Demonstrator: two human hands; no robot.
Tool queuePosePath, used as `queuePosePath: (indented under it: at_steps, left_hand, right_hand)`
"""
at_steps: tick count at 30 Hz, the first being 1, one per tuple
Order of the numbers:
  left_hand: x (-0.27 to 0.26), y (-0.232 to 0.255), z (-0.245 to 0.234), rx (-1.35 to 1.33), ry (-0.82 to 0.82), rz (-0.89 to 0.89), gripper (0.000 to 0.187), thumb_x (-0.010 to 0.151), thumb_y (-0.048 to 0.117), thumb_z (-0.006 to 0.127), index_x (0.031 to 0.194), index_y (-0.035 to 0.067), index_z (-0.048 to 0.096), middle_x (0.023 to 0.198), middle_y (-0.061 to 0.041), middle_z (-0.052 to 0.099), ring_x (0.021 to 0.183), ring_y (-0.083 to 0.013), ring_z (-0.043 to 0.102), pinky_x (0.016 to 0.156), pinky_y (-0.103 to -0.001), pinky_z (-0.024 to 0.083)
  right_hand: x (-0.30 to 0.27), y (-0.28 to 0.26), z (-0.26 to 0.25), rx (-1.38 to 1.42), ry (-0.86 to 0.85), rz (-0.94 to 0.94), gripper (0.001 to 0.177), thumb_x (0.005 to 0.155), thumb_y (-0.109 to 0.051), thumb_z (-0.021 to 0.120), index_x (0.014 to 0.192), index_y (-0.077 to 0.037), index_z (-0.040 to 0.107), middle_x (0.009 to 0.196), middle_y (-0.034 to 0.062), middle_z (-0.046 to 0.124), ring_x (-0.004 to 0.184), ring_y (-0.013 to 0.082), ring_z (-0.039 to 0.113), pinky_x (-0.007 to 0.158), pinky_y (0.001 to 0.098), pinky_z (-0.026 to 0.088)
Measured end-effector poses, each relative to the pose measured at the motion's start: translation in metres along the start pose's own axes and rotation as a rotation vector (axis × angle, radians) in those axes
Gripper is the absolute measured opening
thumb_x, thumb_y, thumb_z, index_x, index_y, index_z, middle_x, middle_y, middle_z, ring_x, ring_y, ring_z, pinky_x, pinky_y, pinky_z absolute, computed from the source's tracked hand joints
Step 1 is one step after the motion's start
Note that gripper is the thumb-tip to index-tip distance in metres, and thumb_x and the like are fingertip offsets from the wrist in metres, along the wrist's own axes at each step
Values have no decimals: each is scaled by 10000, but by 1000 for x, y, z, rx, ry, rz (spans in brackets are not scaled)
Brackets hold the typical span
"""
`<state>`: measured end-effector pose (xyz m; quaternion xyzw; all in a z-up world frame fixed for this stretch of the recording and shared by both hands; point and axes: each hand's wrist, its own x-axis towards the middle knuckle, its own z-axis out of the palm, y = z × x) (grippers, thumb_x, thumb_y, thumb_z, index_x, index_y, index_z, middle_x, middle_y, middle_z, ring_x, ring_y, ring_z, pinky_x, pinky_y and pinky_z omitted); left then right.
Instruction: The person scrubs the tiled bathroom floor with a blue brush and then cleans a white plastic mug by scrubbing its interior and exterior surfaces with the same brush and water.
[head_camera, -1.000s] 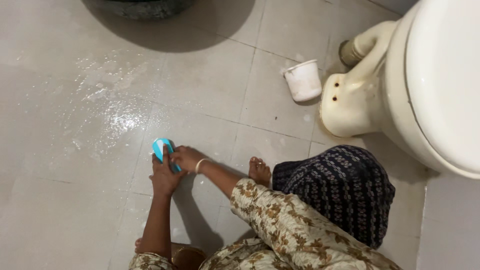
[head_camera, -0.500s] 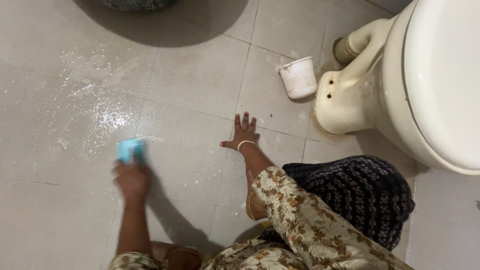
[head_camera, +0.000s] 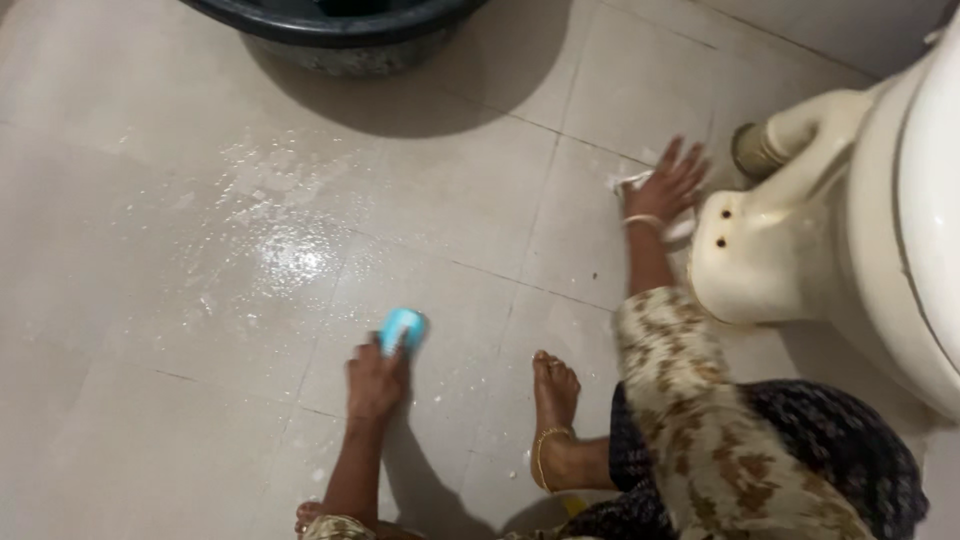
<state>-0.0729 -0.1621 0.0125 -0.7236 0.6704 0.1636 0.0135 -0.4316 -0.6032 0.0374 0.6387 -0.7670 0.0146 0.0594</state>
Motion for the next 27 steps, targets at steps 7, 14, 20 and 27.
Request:
queuePosePath:
  at_steps: [7,14,20,27]
  left_hand:
    - [15,-16,-7,14,-23,-529,754,993,432,538,1651,294,195,1547,-275,329,1235,-404,484,921,-519,487]
    - [86,-5,-69,-503,318,-329,1204,815,648,773,1663,168,67,1710,-185,77,1518,-487,130,1088,-753,296]
    - [80,-10,-211,-783,69,-301,764,694,544,842,1262,55,693,1208,-161,766,1177,-301,697,1081,-418,483]
    - [44,-53,-303,-1104,303,-424,370,897,424,716,971,63,748,875,-119,765,785,-232,688,738,-395,549]
  right_hand:
    - [17,-14,-28,-304,-655,-292,695,824,-436,793,1429,-227,523,1525,77,462,1518,376,216,1119,791,99]
    - [-70,-142,-83,794,-915,-702,299,891,-346,768,1132,-174,722,1095,2,747,1089,166,668,1017,373,521]
    - [-129,-211,-165,1260,-1316,-973,357,926,-264,796,1136,11,709,1051,70,700,1016,150,649,944,316,527]
    - [-272,-274,-208,1007,-449,-778,826,1022,-590,509,1571,11,365,1445,252,529,1317,366,536,1098,446,457]
